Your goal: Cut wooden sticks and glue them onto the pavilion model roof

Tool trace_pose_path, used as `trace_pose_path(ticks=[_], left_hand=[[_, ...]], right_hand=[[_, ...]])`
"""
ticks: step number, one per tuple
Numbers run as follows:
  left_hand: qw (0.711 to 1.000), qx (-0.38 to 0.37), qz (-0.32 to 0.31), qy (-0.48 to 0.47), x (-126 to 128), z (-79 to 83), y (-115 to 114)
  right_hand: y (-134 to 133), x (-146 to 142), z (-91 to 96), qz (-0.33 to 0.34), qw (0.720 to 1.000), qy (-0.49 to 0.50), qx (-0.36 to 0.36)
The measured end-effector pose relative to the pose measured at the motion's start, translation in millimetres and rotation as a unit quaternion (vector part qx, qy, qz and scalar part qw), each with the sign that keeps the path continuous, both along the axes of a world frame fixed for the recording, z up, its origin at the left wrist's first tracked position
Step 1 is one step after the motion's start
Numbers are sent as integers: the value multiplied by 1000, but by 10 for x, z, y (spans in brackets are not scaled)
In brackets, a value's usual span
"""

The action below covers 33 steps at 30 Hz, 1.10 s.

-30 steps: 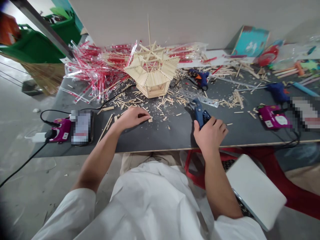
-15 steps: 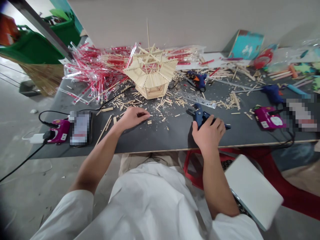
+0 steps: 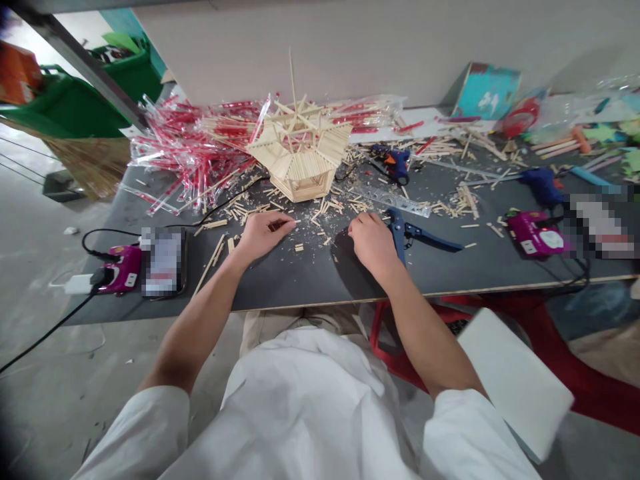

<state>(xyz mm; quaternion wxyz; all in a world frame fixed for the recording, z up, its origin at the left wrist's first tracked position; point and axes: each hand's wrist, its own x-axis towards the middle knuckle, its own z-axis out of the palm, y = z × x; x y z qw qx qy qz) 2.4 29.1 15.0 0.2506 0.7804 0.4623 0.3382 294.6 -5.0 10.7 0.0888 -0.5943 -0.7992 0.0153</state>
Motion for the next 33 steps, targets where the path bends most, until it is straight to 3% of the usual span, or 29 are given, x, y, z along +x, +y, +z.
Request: trace_pose_path(ticks=[6, 10, 17, 22, 29, 33], left_hand=[[1000, 0, -18, 4, 11, -8, -10], [999, 3, -29, 40, 10, -8, -5], [998, 9, -31, 62, 9, -5, 3], [997, 8, -34, 68, 1, -7, 0], [997, 9, -39, 60, -3, -17, 5], [997, 6, -33, 65, 4, -4, 3]], right_hand=[[59, -79, 84, -9, 999, 39, -26], [314, -191, 128, -26, 996, 84, -7], [812, -437, 85, 58, 994, 77, -43], [819, -401, -10, 38, 996, 68, -35], [775, -228, 19, 8, 995, 97, -33], [791, -213, 14, 27, 994, 107, -25]])
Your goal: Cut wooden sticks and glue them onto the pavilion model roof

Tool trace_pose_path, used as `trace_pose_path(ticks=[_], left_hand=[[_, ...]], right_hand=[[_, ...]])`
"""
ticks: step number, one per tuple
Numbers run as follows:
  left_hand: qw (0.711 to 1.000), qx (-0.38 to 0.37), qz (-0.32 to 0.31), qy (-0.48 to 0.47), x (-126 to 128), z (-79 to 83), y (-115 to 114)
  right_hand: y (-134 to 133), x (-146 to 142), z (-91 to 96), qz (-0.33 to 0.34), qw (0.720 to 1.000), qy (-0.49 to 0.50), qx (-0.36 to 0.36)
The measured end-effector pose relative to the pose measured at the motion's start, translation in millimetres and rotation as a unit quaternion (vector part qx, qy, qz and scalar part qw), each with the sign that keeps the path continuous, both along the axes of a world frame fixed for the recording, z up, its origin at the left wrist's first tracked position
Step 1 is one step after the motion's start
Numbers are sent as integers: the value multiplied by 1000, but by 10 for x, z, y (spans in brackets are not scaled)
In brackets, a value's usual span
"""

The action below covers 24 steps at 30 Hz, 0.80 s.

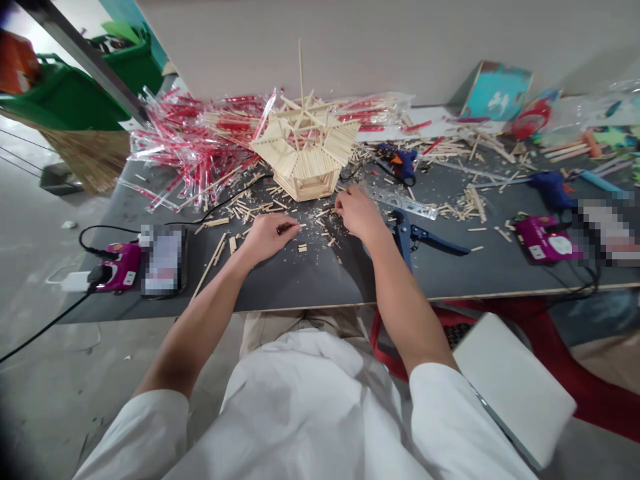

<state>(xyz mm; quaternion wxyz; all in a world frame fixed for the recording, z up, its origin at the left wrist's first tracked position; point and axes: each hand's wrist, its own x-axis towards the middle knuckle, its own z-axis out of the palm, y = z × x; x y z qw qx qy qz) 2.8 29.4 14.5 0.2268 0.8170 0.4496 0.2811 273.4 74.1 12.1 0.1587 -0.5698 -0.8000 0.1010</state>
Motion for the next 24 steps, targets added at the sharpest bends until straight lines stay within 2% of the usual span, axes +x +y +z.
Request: trace_pose_path(ticks=[2, 4, 7, 10, 18, 24], left_hand=[[1000, -3, 2, 0, 4, 4, -1], [1000, -4, 3, -8, 10, 0, 0], [999, -9, 8, -31, 21, -21, 1], [998, -23, 15, -53, 33, -37, -2], [995, -42, 39, -83, 43, -50, 9], [995, -46, 40, -79, 56, -80, 15]], right_hand=[[-2, -8, -14, 6, 999, 42, -8], [-8, -23, -34, -12, 989, 143, -24], [-13, -54, -74, -31, 942, 328, -62], [2, -78, -119, -33, 891, 440, -106], [99, -26, -250, -90, 801, 569, -162], [106, -6, -281, -75, 790, 586, -165]])
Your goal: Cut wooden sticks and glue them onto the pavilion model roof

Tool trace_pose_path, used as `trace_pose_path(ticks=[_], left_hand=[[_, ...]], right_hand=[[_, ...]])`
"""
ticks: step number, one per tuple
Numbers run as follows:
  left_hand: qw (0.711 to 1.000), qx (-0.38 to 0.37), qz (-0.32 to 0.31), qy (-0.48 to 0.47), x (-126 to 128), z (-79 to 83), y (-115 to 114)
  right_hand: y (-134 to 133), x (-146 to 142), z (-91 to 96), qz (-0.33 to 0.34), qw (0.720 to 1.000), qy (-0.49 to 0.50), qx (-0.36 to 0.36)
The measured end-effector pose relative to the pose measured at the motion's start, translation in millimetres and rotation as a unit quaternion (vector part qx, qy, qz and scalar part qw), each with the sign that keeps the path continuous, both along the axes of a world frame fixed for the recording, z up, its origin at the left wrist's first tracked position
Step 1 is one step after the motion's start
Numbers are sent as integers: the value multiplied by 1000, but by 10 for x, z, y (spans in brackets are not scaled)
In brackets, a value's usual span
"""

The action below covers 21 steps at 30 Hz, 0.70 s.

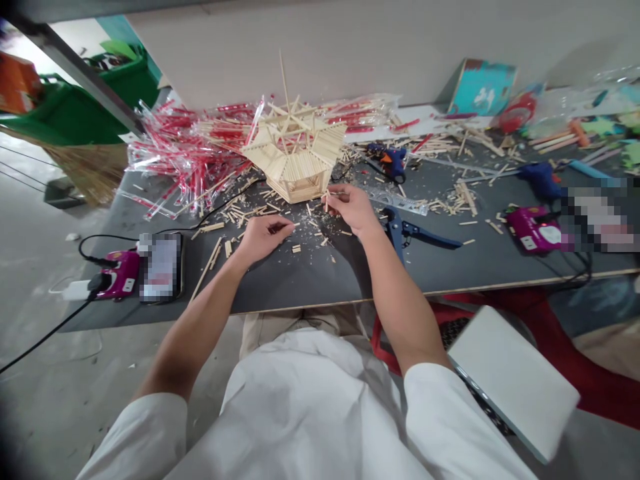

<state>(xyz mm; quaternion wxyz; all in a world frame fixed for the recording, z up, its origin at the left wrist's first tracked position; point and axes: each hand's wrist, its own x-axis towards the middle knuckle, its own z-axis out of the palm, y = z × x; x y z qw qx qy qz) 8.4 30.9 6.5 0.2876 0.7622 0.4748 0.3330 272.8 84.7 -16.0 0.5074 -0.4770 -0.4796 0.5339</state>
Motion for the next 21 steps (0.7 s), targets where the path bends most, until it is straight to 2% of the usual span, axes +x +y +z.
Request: trace_pose_path(ticks=[7, 11, 14, 16, 17, 19, 21], left_hand=[[1000, 5, 1, 4, 3, 3, 6], [1000, 8, 0, 5, -1, -7, 8], [1000, 9, -1, 5, -1, -6, 5], [1000, 8, -1, 4, 1, 0, 2], [1000, 8, 0, 3, 3, 4, 0], [1000, 7, -1, 3, 6, 13, -4], [1000, 6, -2, 3, 9, 21, -9]], right_hand=[[-1, -19, -19, 18, 999, 8, 26], [-7, -49, -32, 18, 994, -101, 46], [-24, -49, -20, -25, 979, -190, 71], [-35, -29, 1, -55, 957, -267, 103], [-40, -17, 13, -61, 936, -323, 123], [-50, 4, 35, -56, 889, -427, 153], [-64, 17, 51, -36, 866, -472, 159]])
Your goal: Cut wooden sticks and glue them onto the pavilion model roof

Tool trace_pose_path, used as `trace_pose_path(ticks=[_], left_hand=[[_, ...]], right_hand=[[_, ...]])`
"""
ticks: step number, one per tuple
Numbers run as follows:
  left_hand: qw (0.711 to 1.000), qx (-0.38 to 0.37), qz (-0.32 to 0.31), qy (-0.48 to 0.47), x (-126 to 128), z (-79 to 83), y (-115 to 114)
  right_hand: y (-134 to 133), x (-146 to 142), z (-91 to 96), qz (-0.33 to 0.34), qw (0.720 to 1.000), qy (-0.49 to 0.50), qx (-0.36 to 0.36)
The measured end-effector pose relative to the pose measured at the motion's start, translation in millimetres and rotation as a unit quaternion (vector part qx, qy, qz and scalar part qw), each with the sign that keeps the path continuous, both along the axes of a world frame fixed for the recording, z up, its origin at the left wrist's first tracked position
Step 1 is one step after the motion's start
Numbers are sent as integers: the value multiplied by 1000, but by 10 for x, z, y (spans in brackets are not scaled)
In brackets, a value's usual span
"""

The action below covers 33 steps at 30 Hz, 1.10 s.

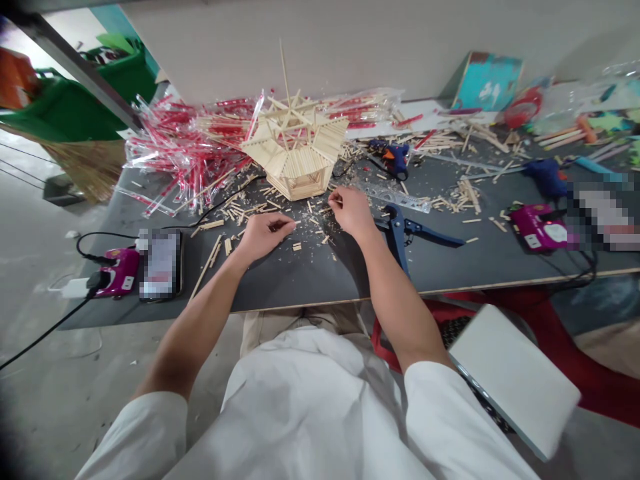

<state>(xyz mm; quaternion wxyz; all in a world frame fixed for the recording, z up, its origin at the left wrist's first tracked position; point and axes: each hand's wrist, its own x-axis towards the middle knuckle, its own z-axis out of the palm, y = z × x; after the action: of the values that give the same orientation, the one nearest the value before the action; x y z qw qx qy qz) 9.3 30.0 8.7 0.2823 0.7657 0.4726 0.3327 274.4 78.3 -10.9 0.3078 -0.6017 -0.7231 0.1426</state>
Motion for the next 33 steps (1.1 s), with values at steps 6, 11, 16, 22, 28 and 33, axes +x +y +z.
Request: trace_pose_path(ticks=[6, 11, 16, 22, 28, 33], left_hand=[[1000, -5, 4, 3, 0, 1, -4], [1000, 1, 3, 13, 1, -25, 4], [1000, -3, 6, 6, 5, -25, 4], [1000, 2, 13, 2, 0, -34, 14], [998, 16, 39, -35, 8, -63, 25], [995, 42, 66, -69, 24, -2, -7]], right_hand=[[-49, 24, 31, 31, 997, -74, 8], [-44, 34, 35, 59, 992, -112, 8], [-35, -17, 31, 60, 994, -86, 18], [-52, -39, 108, 41, 996, 48, 67], [-122, -93, 180, 36, 984, 169, 37], [-208, -237, 194, 116, 972, 206, -13]])
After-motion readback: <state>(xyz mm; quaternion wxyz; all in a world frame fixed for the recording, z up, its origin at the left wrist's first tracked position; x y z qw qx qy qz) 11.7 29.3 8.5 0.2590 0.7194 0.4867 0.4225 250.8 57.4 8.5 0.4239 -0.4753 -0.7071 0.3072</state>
